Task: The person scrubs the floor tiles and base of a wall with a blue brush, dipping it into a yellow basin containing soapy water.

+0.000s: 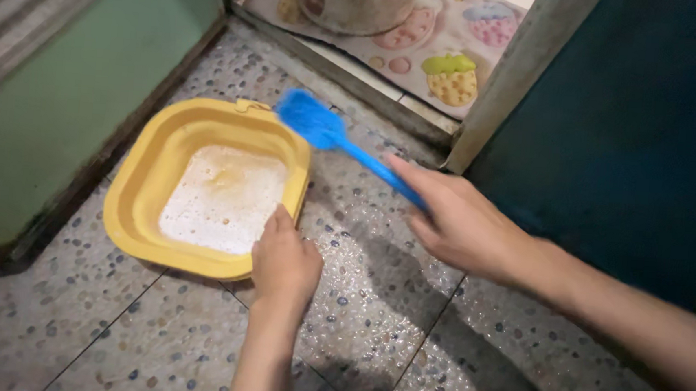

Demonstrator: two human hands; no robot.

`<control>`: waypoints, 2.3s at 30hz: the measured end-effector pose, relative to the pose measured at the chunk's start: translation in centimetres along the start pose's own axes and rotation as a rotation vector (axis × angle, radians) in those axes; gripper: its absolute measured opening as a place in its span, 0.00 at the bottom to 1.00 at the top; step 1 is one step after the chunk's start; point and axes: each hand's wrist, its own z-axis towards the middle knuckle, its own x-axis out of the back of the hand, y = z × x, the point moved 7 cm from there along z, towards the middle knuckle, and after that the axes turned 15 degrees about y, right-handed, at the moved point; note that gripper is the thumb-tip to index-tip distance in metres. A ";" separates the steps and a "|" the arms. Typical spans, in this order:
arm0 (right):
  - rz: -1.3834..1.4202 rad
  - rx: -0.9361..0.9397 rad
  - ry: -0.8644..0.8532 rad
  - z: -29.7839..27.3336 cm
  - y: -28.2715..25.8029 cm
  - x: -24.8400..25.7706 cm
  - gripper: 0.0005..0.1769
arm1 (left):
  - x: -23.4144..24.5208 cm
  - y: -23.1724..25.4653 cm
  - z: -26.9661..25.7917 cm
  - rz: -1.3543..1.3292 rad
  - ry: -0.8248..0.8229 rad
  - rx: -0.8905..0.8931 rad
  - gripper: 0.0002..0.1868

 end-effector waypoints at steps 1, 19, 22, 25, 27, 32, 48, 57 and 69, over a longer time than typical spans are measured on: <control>0.052 0.170 0.082 1.7 -1.7 -0.4 0.35 | -0.2 -0.5 -0.1 -0.039 -0.048 0.051 0.38; 0.456 -0.792 -0.345 1.3 6.5 -12.2 0.21 | 6.5 3.1 -0.3 -0.278 0.225 -0.184 0.15; 0.228 -0.506 -0.171 -0.4 8.2 -3.0 0.22 | 5.4 4.5 -0.2 -0.293 0.083 -0.069 0.15; -0.176 -0.433 -0.120 -3.8 7.6 4.3 0.24 | 3.5 5.7 -1.0 -0.277 -0.030 0.011 0.15; -0.375 -0.707 -0.302 -7.4 8.7 5.8 0.26 | 1.9 6.6 -1.6 -0.271 -0.076 -0.023 0.16; -0.467 -0.678 -0.374 -15.3 11.2 4.3 0.37 | -1.9 8.3 -3.4 -0.323 -0.119 -0.166 0.20; -0.299 -0.745 -0.671 -21.8 12.3 3.0 0.29 | -7.9 10.0 -5.3 -0.397 -0.180 -0.190 0.22; -0.166 -0.297 0.020 -8.6 6.9 6.3 0.37 | -2.9 9.2 -1.7 -0.540 0.084 0.070 0.26; -0.002 -0.253 -0.199 6.2 -3.1 -13.8 0.26 | 3.2 -3.4 3.0 -0.536 0.415 0.552 0.35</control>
